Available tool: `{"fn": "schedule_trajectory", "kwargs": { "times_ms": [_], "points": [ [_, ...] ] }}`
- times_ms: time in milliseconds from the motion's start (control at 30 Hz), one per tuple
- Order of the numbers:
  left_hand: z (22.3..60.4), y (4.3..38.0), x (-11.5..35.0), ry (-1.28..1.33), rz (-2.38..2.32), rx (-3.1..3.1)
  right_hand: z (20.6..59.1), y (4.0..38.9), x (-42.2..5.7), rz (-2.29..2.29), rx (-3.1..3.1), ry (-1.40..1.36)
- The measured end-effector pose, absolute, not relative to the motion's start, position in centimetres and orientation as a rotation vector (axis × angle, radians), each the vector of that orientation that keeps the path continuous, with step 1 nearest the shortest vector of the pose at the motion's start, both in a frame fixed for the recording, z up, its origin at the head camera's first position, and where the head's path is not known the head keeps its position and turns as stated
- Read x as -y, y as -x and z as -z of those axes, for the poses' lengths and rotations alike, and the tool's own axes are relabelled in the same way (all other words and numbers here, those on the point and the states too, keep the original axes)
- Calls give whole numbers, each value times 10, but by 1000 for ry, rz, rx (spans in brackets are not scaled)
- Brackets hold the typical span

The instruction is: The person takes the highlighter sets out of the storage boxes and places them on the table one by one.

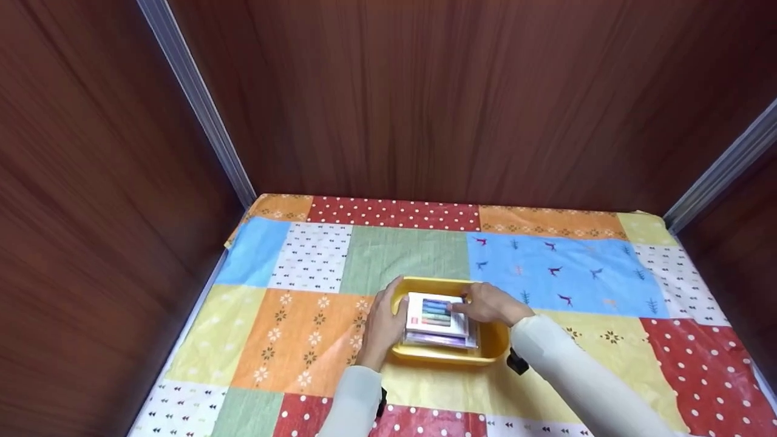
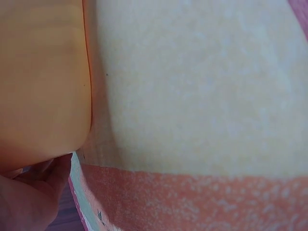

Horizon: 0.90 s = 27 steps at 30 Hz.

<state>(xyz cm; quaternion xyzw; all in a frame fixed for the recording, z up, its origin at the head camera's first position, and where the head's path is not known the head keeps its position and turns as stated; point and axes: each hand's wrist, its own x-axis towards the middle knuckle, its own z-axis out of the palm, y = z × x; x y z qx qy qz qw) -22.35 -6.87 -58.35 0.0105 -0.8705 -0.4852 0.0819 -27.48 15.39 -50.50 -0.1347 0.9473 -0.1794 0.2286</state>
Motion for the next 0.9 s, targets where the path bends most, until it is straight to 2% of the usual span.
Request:
{"fn": "schedule_trajectory", "kwargs": {
  "times_ms": [400,733,900],
  "points": [
    [584,224,70,-25,1451,2602,510,277,-148,518,-2572,331],
    [584,224,71,-66,1485,2617,512,280,-149,472,-2620,465],
    [585,223,70,-93,1499,2615,513,280,-151,517,-2591,445]
  ]
}}
